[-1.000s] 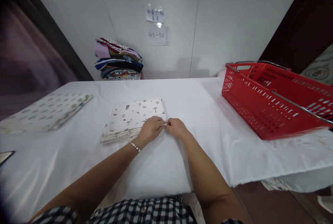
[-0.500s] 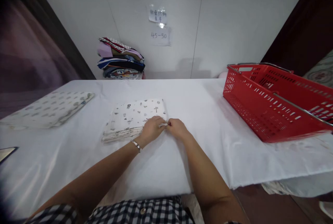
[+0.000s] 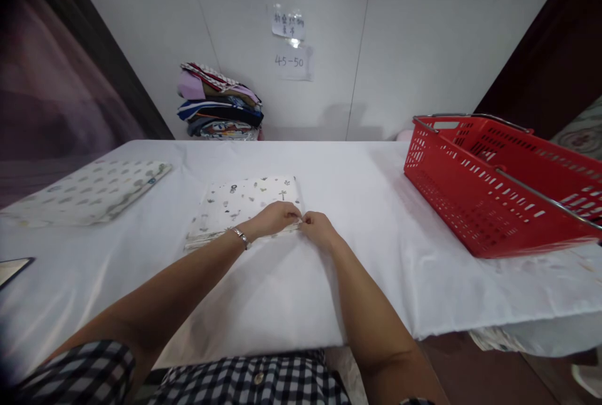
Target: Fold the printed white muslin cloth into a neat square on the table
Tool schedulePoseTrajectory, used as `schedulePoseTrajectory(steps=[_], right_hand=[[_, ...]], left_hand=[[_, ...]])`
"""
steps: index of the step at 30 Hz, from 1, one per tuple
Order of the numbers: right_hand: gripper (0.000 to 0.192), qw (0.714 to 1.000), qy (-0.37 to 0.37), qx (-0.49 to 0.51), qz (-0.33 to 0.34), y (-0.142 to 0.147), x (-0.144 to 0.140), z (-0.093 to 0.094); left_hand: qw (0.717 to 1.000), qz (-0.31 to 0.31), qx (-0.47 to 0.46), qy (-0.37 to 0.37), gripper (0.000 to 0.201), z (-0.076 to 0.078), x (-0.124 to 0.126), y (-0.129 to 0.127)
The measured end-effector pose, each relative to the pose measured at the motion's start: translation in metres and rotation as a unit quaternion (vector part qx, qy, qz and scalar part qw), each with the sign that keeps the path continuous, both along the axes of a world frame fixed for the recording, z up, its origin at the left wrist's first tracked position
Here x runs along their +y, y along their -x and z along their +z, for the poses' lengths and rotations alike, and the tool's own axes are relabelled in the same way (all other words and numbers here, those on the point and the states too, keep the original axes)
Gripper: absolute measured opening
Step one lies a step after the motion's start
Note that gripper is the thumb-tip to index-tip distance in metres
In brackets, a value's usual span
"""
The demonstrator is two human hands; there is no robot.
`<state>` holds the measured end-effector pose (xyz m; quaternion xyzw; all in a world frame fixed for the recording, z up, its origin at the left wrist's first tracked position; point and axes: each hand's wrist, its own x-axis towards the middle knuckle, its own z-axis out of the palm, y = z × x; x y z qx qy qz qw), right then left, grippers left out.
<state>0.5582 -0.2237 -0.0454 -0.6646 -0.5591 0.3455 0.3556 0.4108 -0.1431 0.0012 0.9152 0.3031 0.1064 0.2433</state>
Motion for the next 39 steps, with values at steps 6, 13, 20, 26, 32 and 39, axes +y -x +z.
schedulePoseTrajectory(steps=[6, 13, 20, 26, 32, 39], right_hand=[[0.009, 1.0, -0.01, -0.002, 0.004, 0.0, 0.0, 0.0], [0.011, 0.999, -0.027, -0.032, 0.002, 0.002, 0.0, 0.002], [0.012, 0.999, -0.029, -0.046, 0.002, 0.001, -0.001, 0.0], [0.009, 0.997, -0.027, -0.069, 0.01, 0.001, 0.001, -0.001], [0.009, 0.997, -0.024, -0.069, 0.011, 0.0, 0.002, 0.0], [0.009, 0.996, -0.026, -0.081, 0.025, -0.001, 0.001, 0.001]], left_hand=[[0.989, -0.044, -0.068, -0.12, 0.02, -0.014, -0.008, 0.013], [0.969, 0.024, -0.062, -0.238, 0.021, -0.036, -0.028, 0.022], [0.965, 0.089, -0.029, -0.243, 0.022, -0.035, -0.039, 0.011], [0.969, 0.108, -0.049, -0.215, 0.022, -0.047, -0.042, 0.003], [0.97, 0.14, -0.106, -0.17, 0.016, -0.05, -0.046, 0.003], [0.967, 0.133, -0.123, -0.18, 0.019, -0.052, -0.052, 0.005]])
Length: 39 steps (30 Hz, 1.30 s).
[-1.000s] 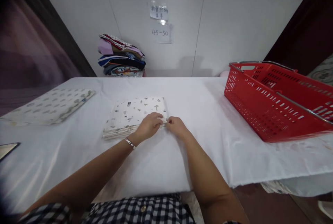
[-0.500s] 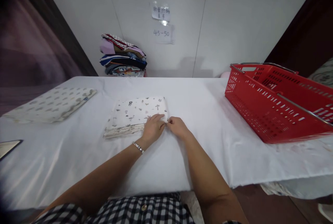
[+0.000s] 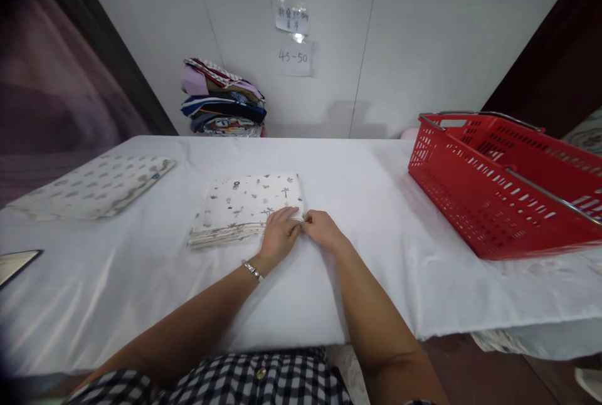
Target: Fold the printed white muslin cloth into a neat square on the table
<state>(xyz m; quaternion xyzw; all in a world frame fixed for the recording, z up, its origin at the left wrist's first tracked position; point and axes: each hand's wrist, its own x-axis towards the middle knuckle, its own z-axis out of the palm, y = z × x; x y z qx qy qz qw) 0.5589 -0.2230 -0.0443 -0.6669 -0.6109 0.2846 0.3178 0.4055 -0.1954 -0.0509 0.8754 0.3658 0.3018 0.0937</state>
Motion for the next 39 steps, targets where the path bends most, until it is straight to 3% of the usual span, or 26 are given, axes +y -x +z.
schedulePoseTrajectory(steps=[6, 13, 18, 26, 35, 39], right_hand=[[0.014, 1.0, -0.014, 0.012, 0.011, 0.0, -0.001, 0.0], [0.019, 0.998, -0.017, -0.049, -0.019, 0.005, -0.002, 0.001], [0.012, 0.996, -0.038, -0.06, -0.055, 0.011, -0.002, 0.002], [0.006, 0.992, -0.03, -0.104, -0.059, 0.015, -0.004, 0.006], [0.006, 0.991, -0.01, -0.128, -0.041, 0.012, -0.003, 0.008], [0.007, 0.991, -0.006, -0.125, -0.039, 0.012, -0.003, 0.008]], left_hand=[[1.0, -0.023, -0.004, -0.002, 0.024, -0.003, -0.001, 0.009], [0.998, -0.025, -0.05, 0.004, 0.025, -0.007, 0.012, 0.019], [1.0, -0.01, -0.012, -0.014, 0.033, -0.001, 0.015, 0.017], [0.997, -0.032, 0.068, -0.026, 0.019, 0.008, 0.019, 0.014], [0.996, -0.058, 0.03, 0.056, 0.023, 0.017, 0.024, 0.019], [0.995, -0.06, 0.064, 0.051, 0.019, 0.019, 0.03, 0.021]])
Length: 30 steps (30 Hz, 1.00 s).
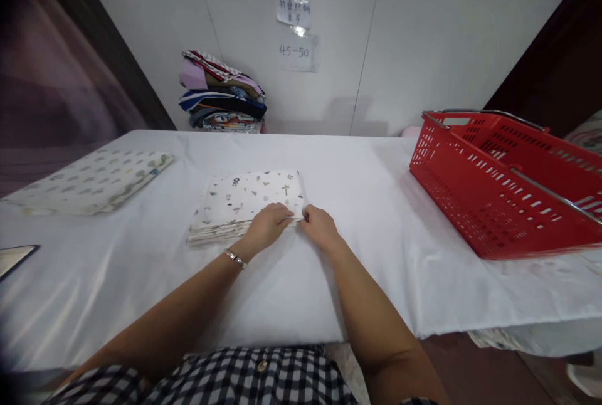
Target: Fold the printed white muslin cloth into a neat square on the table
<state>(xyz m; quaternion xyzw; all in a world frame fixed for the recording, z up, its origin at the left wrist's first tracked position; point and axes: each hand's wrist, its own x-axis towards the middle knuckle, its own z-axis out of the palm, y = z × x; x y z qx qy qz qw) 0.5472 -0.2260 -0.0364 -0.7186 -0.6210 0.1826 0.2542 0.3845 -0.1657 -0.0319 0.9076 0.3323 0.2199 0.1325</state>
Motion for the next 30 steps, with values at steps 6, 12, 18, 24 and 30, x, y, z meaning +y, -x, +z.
schedulePoseTrajectory(steps=[6, 12, 18, 24, 30], right_hand=[[0.011, 1.0, 0.0, 0.0, -0.003, 0.004, -0.001, 0.002], [0.009, 1.0, -0.009, 0.004, 0.001, 0.005, -0.001, 0.0], [0.009, 1.0, -0.01, -0.009, 0.001, 0.005, 0.001, -0.005], [0.006, 0.999, -0.02, -0.039, 0.01, 0.005, 0.0, -0.005], [0.007, 0.999, -0.022, -0.036, 0.021, 0.004, -0.002, -0.003]], left_hand=[[0.998, 0.002, 0.054, -0.014, 0.015, 0.003, 0.003, -0.002], [0.997, 0.0, 0.058, -0.053, 0.02, 0.006, 0.002, -0.004], [0.991, -0.027, 0.092, -0.09, 0.024, 0.004, -0.004, -0.001], [0.99, -0.04, 0.095, -0.095, 0.024, 0.004, -0.003, 0.002], [0.989, -0.01, 0.12, -0.083, 0.019, 0.005, 0.003, 0.019]])
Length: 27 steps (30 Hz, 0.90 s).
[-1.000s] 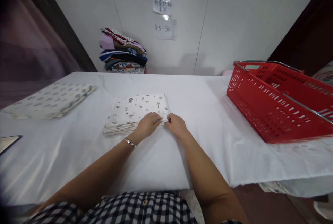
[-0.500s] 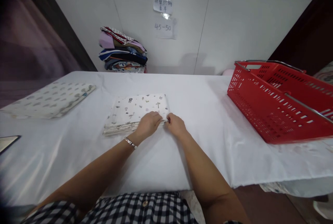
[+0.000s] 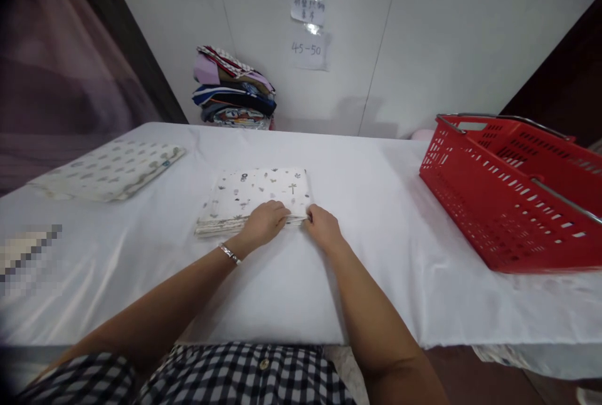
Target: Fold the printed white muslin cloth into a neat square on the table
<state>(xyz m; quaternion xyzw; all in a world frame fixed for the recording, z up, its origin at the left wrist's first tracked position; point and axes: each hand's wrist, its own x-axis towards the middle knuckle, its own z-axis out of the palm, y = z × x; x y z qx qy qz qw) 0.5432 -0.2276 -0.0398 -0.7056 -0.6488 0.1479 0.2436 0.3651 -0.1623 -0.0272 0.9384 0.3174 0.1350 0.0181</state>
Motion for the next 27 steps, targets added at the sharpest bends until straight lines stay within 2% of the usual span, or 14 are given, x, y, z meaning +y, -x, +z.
schedulePoseTrajectory(steps=[10, 13, 18, 22, 27], right_hand=[[0.007, 1.0, 0.014, 0.005, -0.005, 0.0, 0.002, -0.003], [0.01, 1.0, 0.016, 0.006, -0.006, -0.001, 0.002, -0.003], [0.026, 1.0, -0.004, 0.005, 0.022, -0.002, 0.001, -0.005], [0.026, 0.999, -0.01, -0.003, 0.031, -0.002, 0.002, -0.007], [0.025, 0.999, -0.011, -0.001, 0.031, -0.001, 0.002, -0.008]], left_hand=[[0.999, 0.043, 0.002, -0.029, 0.018, -0.001, 0.002, 0.032], [0.999, 0.039, 0.015, -0.033, 0.019, 0.002, 0.002, 0.032], [0.998, 0.023, 0.041, -0.043, 0.02, 0.007, 0.005, 0.027], [0.997, 0.031, 0.036, -0.056, 0.02, 0.008, 0.003, 0.028], [0.998, 0.023, 0.038, -0.05, 0.02, 0.001, -0.003, 0.033]])
